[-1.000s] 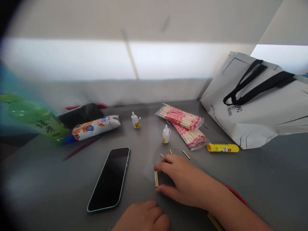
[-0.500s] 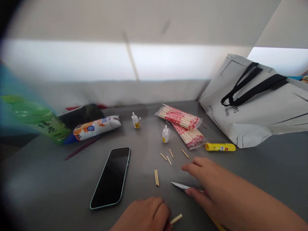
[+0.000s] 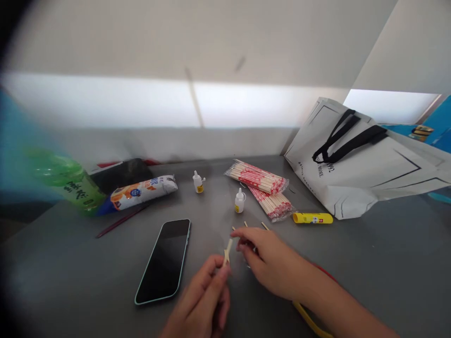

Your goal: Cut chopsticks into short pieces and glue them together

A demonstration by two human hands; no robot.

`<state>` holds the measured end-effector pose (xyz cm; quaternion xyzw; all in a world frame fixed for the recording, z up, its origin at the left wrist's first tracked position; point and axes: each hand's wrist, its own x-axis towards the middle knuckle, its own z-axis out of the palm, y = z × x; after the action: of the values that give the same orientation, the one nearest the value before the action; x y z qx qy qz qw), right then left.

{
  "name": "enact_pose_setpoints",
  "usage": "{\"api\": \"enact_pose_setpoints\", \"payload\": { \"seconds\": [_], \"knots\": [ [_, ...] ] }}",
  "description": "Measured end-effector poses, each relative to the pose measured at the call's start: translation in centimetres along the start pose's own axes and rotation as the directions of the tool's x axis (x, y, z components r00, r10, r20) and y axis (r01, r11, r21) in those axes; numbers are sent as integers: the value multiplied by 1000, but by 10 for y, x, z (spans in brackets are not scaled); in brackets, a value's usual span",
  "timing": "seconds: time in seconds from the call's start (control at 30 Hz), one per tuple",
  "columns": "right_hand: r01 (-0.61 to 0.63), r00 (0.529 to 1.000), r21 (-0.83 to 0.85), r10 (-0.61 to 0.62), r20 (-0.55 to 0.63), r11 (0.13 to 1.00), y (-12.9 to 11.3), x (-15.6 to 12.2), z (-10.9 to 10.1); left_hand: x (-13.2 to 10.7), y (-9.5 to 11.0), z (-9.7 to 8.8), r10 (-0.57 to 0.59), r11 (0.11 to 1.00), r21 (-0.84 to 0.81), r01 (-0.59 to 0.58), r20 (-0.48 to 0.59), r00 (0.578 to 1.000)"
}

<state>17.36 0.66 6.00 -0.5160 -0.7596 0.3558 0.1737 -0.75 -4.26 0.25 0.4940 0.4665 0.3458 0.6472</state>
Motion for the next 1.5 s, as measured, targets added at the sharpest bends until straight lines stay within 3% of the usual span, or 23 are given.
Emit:
{"api": "enact_pose_setpoints", "payload": {
  "seconds": [0.1,0.17,0.3,0.43,0.57,0.73,1.23,1.5],
  "knots": [
    [73,992,-123,-59,114,990,6,16,5,7,8,-3,-43,964,-267,9,-123,991],
    [76,986,-148,-52,156,986,11,21,12,11,9,-5,-42,945,-327,-11,-154,987],
    [60,992,-161,-41,116,985,16,26,19,13,7,-8,-57,943,-333,16,-113,992],
    [63,998,-130,-59,36,990,12,25,13,11,6,-9,-52,958,-286,26,-85,995],
    [155,980,-18,-156,-122,988,8,23,9,13,4,-11,-54,975,-218,44,-40,998],
    [236,952,33,-224,-211,971,15,23,14,15,-1,-13,-43,973,-228,34,-35,998],
    [263,955,198,-226,-191,944,24,23,17,22,-1,-16,-84,883,-448,140,142,986],
    [257,964,289,-223,-148,922,27,21,13,24,-2,-17,-109,894,-411,179,188,976]
  ]
}}
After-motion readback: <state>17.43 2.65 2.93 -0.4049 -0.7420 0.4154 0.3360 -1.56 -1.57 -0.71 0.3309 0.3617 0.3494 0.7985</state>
